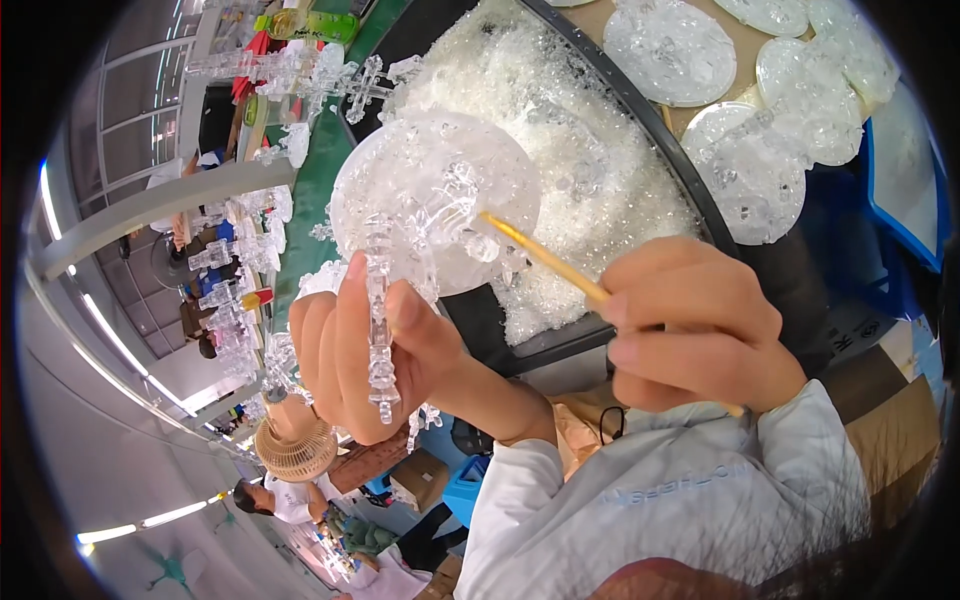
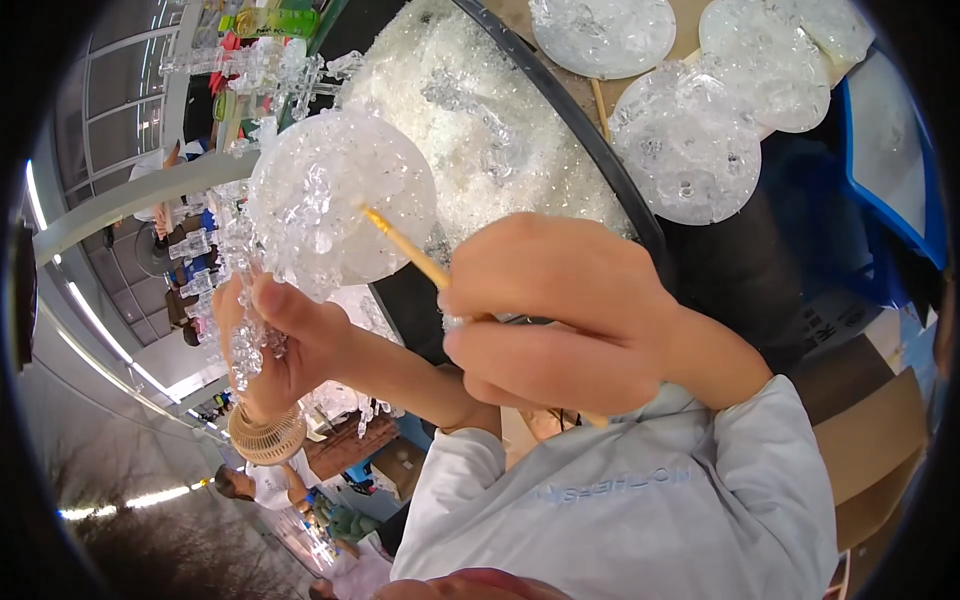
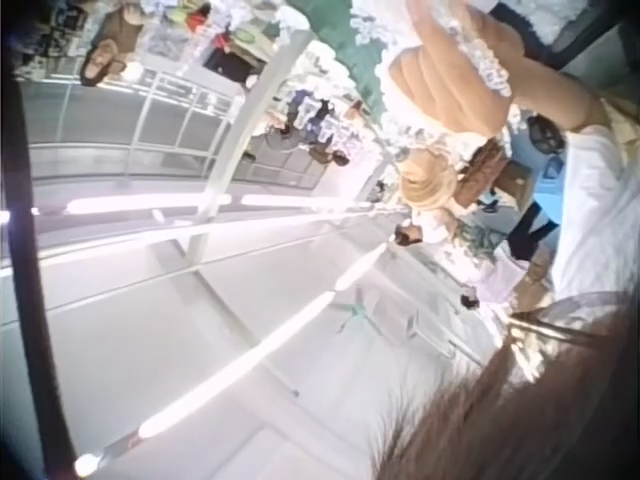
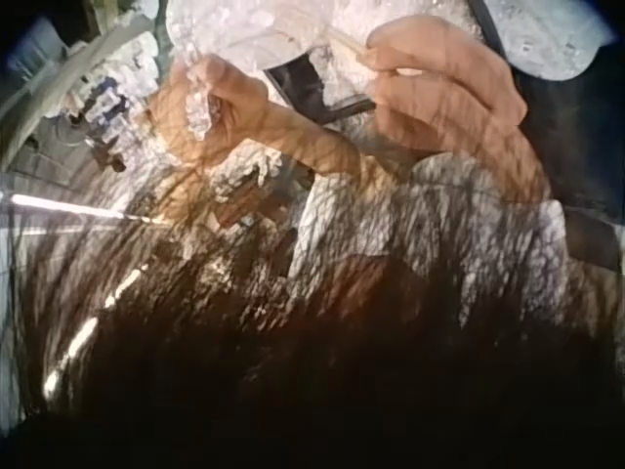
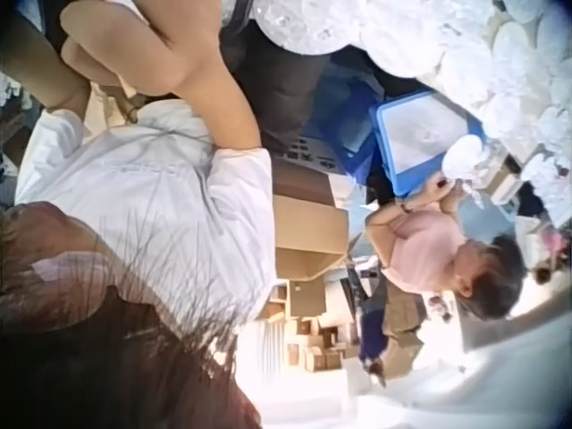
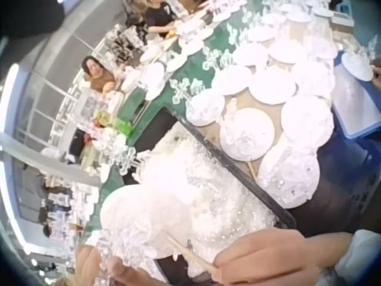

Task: Applying glue and small crystals to clear plastic ornaments using a brush and a dipping tray on a factory assembly line.

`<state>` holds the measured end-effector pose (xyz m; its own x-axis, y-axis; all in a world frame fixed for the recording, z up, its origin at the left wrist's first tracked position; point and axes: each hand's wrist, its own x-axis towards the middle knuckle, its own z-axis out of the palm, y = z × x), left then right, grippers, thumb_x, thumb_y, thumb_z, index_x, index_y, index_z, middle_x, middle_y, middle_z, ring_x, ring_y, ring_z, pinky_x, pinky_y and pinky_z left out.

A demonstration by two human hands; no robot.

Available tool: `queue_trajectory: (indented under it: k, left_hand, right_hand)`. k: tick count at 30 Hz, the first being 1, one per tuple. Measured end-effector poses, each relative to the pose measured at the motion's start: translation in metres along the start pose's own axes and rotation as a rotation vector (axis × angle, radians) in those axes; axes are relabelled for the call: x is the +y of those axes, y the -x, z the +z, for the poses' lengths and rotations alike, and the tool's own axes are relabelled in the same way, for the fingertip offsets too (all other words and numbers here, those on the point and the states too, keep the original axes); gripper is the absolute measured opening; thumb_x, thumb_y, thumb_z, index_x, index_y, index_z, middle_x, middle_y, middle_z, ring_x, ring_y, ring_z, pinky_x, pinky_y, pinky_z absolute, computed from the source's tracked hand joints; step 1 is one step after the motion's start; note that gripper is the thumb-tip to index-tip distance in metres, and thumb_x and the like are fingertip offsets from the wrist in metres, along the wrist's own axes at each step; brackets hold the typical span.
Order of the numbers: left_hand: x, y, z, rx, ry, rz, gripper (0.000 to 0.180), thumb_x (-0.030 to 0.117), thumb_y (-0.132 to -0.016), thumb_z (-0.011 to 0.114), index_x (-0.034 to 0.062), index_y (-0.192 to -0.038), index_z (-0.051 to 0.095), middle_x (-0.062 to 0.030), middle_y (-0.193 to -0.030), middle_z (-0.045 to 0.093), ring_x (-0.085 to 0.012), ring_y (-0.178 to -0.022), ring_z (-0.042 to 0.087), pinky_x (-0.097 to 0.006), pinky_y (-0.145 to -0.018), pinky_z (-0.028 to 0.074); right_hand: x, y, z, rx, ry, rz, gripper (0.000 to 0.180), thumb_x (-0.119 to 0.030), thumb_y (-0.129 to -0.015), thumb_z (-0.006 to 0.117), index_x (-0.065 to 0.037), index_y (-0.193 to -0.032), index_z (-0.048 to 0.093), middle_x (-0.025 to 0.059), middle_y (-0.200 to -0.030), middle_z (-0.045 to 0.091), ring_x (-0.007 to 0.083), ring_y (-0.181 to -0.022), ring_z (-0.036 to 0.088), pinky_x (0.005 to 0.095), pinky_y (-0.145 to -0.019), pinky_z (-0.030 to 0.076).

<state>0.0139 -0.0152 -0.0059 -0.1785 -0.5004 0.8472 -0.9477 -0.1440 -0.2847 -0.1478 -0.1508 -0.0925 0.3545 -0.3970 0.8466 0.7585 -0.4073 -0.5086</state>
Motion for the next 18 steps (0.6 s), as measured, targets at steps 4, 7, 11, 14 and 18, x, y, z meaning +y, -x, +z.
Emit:
queue_trajectory:
  k: [4,7,11,14,18]
  left_hand:
    - [0.0,0.0,0.003,0.025,0.005,0.003,0.029,0.014,-0.087,0.069,-0.014,-0.08,0.068,-0.0127,-0.052,0.056,-0.0197,-0.039,0.039,-0.031,-0.043,0.025]
    - [0.0,-0.001,0.002,0.033,-0.011,0.028,0.029,0.015,-0.087,0.069,-0.0133,-0.079,0.068,-0.0124,-0.051,0.055,-0.0203,-0.039,0.039,-0.031,-0.043,0.025]
    - [0.001,-0.004,0.006,0.037,0.015,0.01,0.021,0.01,-0.082,0.07,-0.0114,-0.081,0.069,-0.0098,-0.051,0.052,-0.0197,-0.038,0.039,-0.031,-0.042,0.025]
    - [-0.002,-0.008,0.004,0.044,0.012,-0.019,0.018,0.005,-0.075,0.071,-0.0091,-0.086,0.07,-0.0059,-0.052,0.049,-0.0183,-0.04,0.038,-0.03,-0.043,0.025]
    - [-0.005,-0.007,-0.002,0.005,-0.054,-0.096,0.017,0.007,-0.075,0.074,-0.003,-0.088,0.072,-0.0023,-0.05,0.038,-0.0187,-0.042,0.037,-0.031,-0.044,0.027]
  right_hand:
    - [0.006,0.001,-0.001,-0.102,-0.024,-0.028,0.02,-0.004,-0.079,0.076,0.0,-0.094,0.064,0.0157,-0.097,0.062,0.0325,-0.074,0.067,0.039,-0.062,0.058]
    - [-0.001,-0.005,-0.006,-0.008,-0.035,-0.009,0.02,-0.001,-0.077,0.075,-0.001,-0.093,0.064,0.0152,-0.099,0.063,0.0318,-0.073,0.067,0.0394,-0.064,0.058]
    - [-0.005,-0.002,-0.005,-0.012,0.137,0.011,0.018,-0.001,-0.081,0.066,-0.003,-0.097,0.06,0.0149,-0.101,0.059,0.0309,-0.074,0.066,0.0384,-0.063,0.057]
    - [-0.014,-0.012,-0.021,0.004,0.124,0.007,0.012,-0.006,-0.086,0.063,-0.005,-0.096,0.056,0.0137,-0.097,0.056,0.0281,-0.074,0.064,0.0358,-0.059,0.054]
    - [-0.049,-0.057,-0.037,-0.015,0.173,0.055,0.013,-0.013,-0.088,0.062,-0.006,-0.094,0.053,0.0126,-0.091,0.054,0.0254,-0.069,0.059,0.0326,-0.054,0.049]
